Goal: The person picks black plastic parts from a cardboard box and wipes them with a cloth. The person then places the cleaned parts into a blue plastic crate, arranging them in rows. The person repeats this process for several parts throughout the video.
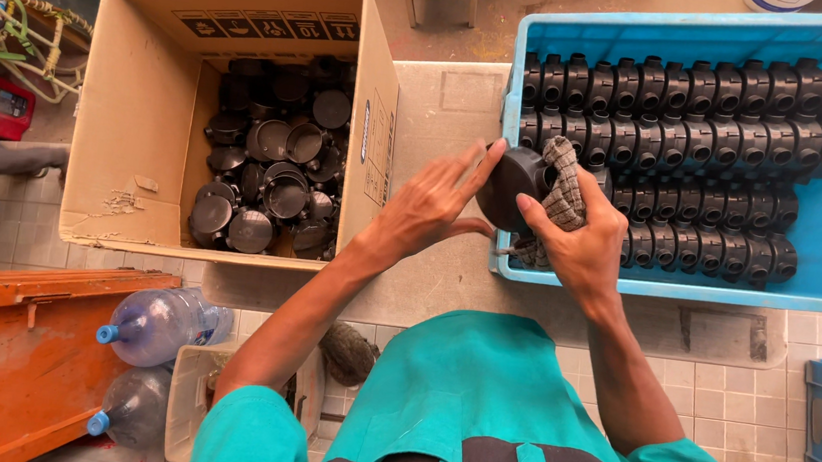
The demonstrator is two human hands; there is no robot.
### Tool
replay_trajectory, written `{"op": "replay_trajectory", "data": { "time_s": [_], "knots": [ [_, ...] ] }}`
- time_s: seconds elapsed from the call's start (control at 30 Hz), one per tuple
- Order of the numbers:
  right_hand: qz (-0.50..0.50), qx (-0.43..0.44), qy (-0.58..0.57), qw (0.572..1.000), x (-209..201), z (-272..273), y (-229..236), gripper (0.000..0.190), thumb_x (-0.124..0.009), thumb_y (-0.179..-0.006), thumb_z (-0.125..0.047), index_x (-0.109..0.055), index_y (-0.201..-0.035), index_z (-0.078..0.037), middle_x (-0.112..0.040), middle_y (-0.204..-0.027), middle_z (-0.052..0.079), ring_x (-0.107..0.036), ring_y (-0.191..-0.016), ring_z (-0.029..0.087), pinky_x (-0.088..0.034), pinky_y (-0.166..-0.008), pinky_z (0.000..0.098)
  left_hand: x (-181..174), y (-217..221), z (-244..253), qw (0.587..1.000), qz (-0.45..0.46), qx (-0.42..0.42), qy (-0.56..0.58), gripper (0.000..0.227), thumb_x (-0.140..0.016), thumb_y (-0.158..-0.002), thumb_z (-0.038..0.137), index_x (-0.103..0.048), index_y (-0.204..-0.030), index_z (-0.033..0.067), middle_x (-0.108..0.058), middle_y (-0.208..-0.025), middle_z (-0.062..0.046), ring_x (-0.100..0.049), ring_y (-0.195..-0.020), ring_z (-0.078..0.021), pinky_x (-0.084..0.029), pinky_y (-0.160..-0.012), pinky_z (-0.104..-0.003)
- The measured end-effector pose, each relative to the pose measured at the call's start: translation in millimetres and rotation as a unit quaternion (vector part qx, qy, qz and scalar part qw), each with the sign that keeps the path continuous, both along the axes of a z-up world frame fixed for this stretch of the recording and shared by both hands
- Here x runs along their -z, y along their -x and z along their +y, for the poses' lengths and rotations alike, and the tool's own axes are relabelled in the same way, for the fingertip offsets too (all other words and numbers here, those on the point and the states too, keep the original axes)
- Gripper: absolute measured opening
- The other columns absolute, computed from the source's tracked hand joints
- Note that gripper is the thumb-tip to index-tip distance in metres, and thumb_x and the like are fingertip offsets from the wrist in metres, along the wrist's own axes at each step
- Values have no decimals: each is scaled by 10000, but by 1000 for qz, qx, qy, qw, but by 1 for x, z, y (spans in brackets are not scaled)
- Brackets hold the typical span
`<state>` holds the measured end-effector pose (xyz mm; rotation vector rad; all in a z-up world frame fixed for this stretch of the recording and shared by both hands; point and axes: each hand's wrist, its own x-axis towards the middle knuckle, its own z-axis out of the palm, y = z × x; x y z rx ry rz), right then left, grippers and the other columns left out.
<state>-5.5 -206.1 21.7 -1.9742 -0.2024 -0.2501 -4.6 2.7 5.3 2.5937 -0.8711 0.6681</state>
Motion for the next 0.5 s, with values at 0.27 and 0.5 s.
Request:
{"op": "replay_trajectory", "data": {
  "time_s": [0.27,0.5],
  "knots": [
    [79,-10,-113,990,2,1,-1,350,-657,-952,-363,-667,-1178,-96,-681,-923,106,-587,-855,126,-508,-745,358,10,-16,9,996,-68,41,-32,1001,-791,-769,519,-327,-1517,42,-527,-1361,-243,-572,-1228,-327,-451,-1074,-451],
    [-264,-43,62,962,45,6,14,454,-762,-867,-211,-663,-1300,-118,-576,-1306,167,-608,-1169,366,-499,-947,436,2,-14,0,993,-107,20,38,954,-777,-700,432,-414,-1449,-33,-605,-1251,-264,-640,-1116,-338,-425,-1084,-509]
  ]
}}
